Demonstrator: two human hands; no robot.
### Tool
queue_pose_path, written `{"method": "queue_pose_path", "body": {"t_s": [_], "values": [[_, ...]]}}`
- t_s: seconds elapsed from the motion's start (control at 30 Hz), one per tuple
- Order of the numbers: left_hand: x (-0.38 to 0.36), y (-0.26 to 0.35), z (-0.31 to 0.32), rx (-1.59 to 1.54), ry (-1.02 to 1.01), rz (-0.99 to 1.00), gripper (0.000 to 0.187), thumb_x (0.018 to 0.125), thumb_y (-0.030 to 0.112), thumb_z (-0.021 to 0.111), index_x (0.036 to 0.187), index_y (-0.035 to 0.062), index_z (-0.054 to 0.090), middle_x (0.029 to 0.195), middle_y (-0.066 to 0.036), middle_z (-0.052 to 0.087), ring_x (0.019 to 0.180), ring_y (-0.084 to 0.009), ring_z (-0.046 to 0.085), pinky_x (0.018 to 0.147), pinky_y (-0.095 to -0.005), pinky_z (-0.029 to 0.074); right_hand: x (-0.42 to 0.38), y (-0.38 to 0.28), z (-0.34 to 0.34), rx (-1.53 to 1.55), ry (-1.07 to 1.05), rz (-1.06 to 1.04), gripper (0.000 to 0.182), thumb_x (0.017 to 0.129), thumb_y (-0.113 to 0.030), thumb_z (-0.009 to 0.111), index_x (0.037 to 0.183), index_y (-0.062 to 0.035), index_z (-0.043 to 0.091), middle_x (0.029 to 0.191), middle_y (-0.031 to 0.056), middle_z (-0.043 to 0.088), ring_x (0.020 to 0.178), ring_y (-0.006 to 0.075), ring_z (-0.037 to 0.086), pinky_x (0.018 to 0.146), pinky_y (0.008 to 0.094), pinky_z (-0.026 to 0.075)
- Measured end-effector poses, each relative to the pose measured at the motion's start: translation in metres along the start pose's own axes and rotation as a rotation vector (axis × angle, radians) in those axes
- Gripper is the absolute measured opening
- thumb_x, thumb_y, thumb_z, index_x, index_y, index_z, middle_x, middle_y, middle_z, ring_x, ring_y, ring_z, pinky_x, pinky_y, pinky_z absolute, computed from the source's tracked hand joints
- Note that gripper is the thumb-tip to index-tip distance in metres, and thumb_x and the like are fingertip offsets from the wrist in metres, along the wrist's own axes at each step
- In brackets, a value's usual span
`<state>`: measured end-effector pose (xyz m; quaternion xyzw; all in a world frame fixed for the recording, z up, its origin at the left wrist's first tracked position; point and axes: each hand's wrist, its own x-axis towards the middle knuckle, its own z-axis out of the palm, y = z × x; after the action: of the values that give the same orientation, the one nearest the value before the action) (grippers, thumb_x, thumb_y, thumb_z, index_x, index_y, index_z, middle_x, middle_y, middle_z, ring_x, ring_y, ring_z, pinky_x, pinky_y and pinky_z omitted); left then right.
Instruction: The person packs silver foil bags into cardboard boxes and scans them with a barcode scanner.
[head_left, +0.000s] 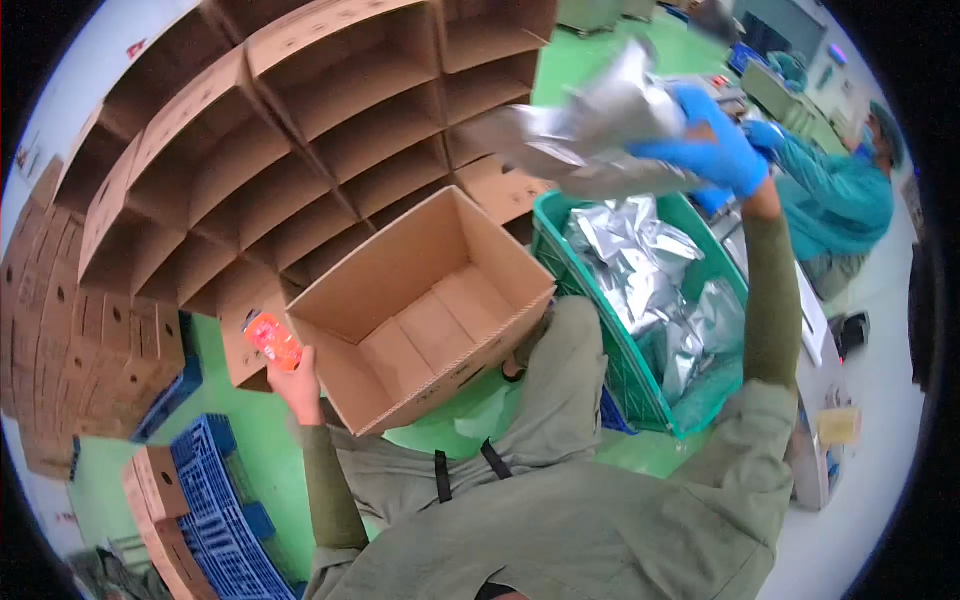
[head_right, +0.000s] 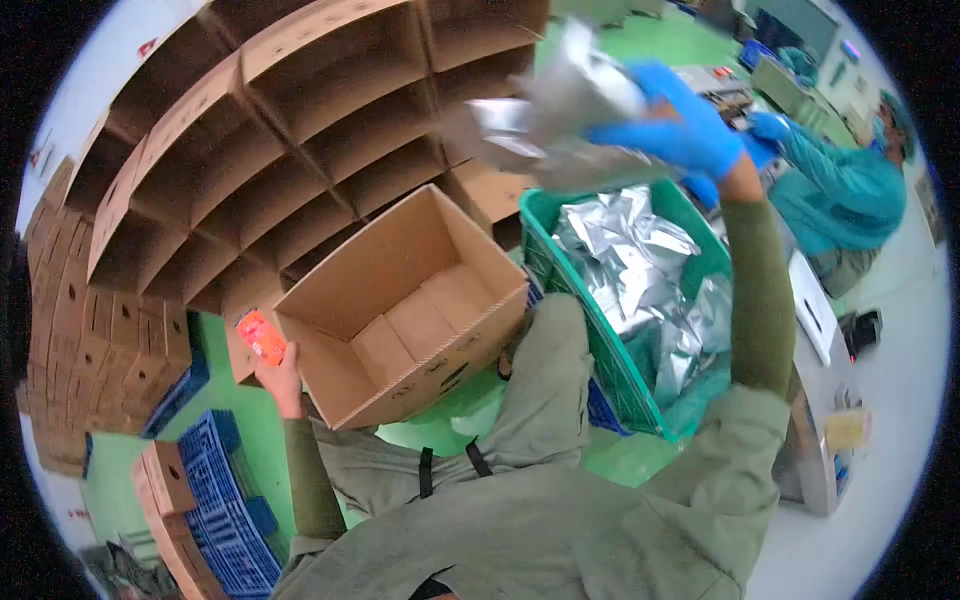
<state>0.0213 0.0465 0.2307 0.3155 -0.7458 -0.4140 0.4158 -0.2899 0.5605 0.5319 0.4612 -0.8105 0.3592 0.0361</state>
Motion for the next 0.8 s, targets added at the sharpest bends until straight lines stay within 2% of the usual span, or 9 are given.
{"method": "queue_pose_path", "body": {"t_s": [0.1,0.2,0.3,0.33,0.4,0.53,0.6,0.67,0.8], "values": [[0.005,0.001,-0.006,0.014,-0.101,0.010,0.033,0.080,0.004,0.080,0.109,-0.0021,0.063,0.096,-0.004,0.067,0.083,-0.0156,0.060,0.079,-0.0337,0.053,0.062,-0.078,0.022,-0.098,-0.079,-0.277,0.061,0.073,-0.034,0.087,0.124,-0.0073,0.069,0.114,0.0115,0.074,0.096,0.0261,0.073,0.092,0.0386,0.057],[0.005,0.002,-0.005,-0.106,-0.071,0.067,0.043,0.083,0.002,0.077,0.122,-0.0035,0.060,0.110,-0.009,0.067,0.091,-0.0203,0.063,0.086,-0.0378,0.054,0.082,-0.114,0.145,-0.237,-0.210,-0.508,0.049,0.074,-0.049,0.079,0.101,-0.0082,0.077,0.094,0.0163,0.075,0.088,0.0348,0.072,0.080,0.0437,0.059],[0.017,-0.019,-0.020,0.062,-0.170,0.114,0.056,0.086,0.001,0.073,0.138,-0.0041,0.052,0.122,-0.016,0.064,0.104,-0.0233,0.063,0.089,-0.0388,0.055,0.048,-0.080,0.311,0.033,-0.778,-0.828,0.054,0.086,-0.059,0.068,0.099,-0.0067,0.074,0.100,0.0200,0.073,0.093,0.0395,0.068,0.082,0.0483,0.054],[0.026,-0.029,-0.021,0.030,-0.144,0.131,0.059,0.087,0.001,0.072,0.141,-0.0040,0.049,0.125,-0.016,0.063,0.106,-0.0243,0.063,0.090,-0.0391,0.054,0.007,-0.075,0.315,0.163,-0.673,-0.557,0.053,0.091,-0.057,0.065,0.107,-0.0069,0.071,0.108,0.0189,0.071,0.100,0.0375,0.066,0.088,0.0477,0.052],[0.026,-0.048,-0.017,-0.026,-0.085,0.122,0.065,0.088,-0.001,0.070,0.147,-0.0039,0.043,0.131,-0.018,0.060,0.110,-0.0262,0.062,0.093,-0.0398,0.053,-0.042,-0.053,0.285,0.449,-0.070,-0.473,0.051,0.092,-0.054,0.067,0.113,-0.0074,0.069,0.114,0.0174,0.069,0.104,0.0361,0.064,0.091,0.0465,0.051],[0.021,-0.036,-0.020,-0.088,-0.129,-0.143,0.064,0.088,-0.004,0.067,0.147,-0.0040,0.042,0.133,-0.018,0.059,0.109,-0.0266,0.063,0.094,-0.0389,0.054,-0.177,0.070,0.186,-0.090,0.645,0.303,0.036,0.089,-0.018,0.075,0.122,-0.0071,0.066,0.116,0.0127,0.066,0.108,0.0336,0.063,0.096,0.0419,0.051],[-0.006,0.029,0.004,-0.084,-0.083,-0.147,0.061,0.088,-0.004,0.067,0.145,-0.0043,0.043,0.129,-0.018,0.061,0.107,-0.0257,0.064,0.092,-0.0379,0.055,-0.247,0.144,0.144,-0.559,0.210,0.621,0.057,0.077,-0.007,0.070,0.133,-0.0064,0.058,0.126,0.0200,0.058,0.113,0.0383,0.059,0.096,0.0437,0.051],[-0.008,0.031,0.008,-0.126,-0.076,-0.115,0.055,0.089,-0.003,0.067,0.140,-0.0037,0.048,0.123,-0.016,0.064,0.102,-0.0239,0.065,0.089,-0.0372,0.056,-0.299,0.207,0.162,-0.795,0.020,0.560,0.075,0.072,-0.003,0.067,0.144,-0.0065,0.048,0.137,0.0218,0.051,0.119,0.0406,0.055,0.100,0.0464,0.048],[0.003,-0.005,0.000,-0.055,-0.044,-0.014,0.042,0.086,0.000,0.071,0.126,-0.0018,0.057,0.107,-0.010,0.067,0.090,-0.0199,0.064,0.082,-0.0366,0.055,-0.278,0.284,0.207,-0.689,0.000,0.390,0.085,0.074,-0.011,0.074,0.151,-0.0112,0.041,0.128,0.0227,0.057,0.115,0.0412,0.058,0.098,0.0473,0.049]]}}
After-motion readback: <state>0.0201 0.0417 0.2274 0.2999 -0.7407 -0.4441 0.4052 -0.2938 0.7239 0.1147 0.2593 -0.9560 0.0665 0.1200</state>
